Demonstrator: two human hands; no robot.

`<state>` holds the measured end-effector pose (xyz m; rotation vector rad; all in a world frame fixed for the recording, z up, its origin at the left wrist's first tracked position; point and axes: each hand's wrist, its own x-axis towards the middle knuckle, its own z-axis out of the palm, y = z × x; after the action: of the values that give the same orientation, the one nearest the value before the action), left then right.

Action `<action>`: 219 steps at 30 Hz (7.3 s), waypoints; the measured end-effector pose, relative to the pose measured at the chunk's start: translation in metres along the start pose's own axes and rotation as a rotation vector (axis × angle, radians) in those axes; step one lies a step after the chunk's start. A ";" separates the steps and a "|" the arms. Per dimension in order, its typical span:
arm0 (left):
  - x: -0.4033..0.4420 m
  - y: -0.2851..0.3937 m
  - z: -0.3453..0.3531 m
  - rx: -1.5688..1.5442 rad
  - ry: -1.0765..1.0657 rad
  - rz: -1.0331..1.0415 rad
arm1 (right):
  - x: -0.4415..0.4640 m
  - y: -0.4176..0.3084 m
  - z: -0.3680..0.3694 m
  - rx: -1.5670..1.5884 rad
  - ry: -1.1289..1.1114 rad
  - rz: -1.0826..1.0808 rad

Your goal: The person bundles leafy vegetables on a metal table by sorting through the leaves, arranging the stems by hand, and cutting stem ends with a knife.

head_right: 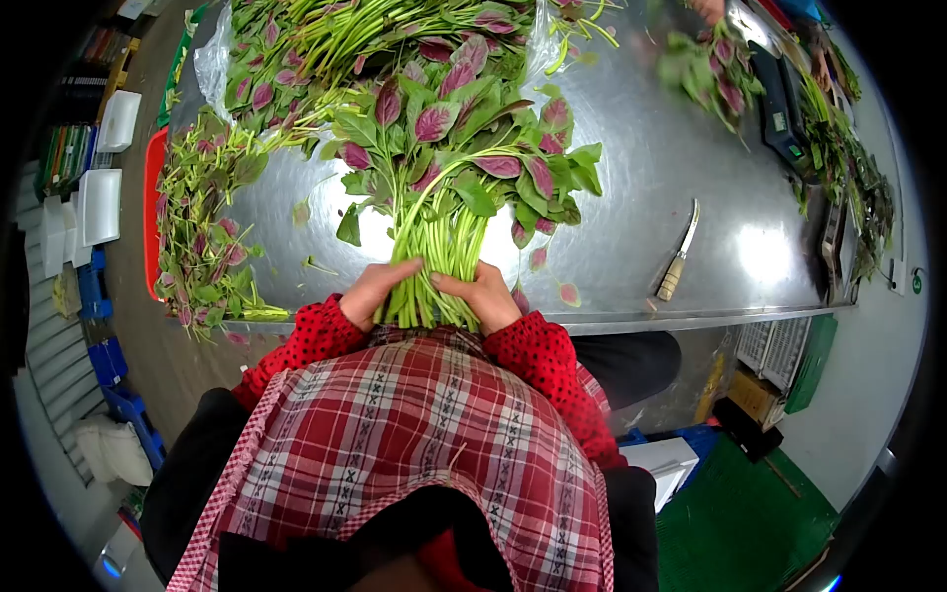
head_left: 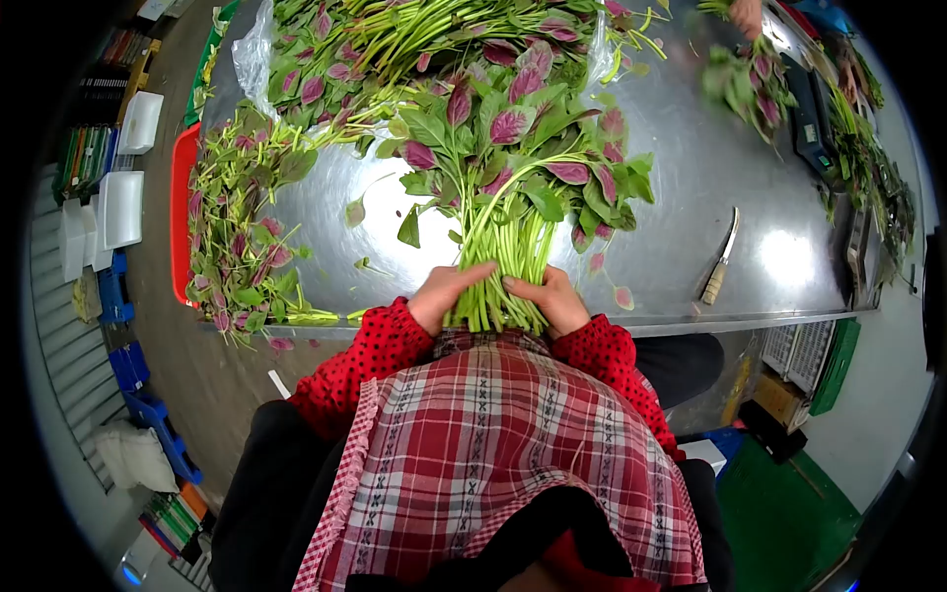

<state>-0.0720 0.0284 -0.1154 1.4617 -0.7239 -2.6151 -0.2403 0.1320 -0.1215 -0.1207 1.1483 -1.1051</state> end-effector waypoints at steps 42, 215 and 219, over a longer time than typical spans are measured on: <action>-0.023 0.018 -0.020 0.097 0.043 0.068 | -0.007 0.001 -0.002 -0.338 -0.003 -0.059; -0.015 0.028 0.023 0.202 0.105 0.319 | -0.009 -0.034 0.022 -0.322 -0.042 -0.245; -0.021 0.035 0.013 0.154 0.104 0.280 | -0.012 -0.038 0.020 -0.377 -0.038 -0.228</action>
<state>-0.0774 0.0075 -0.0779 1.4025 -1.0530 -2.3022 -0.2489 0.1129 -0.0821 -0.5758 1.3213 -1.0681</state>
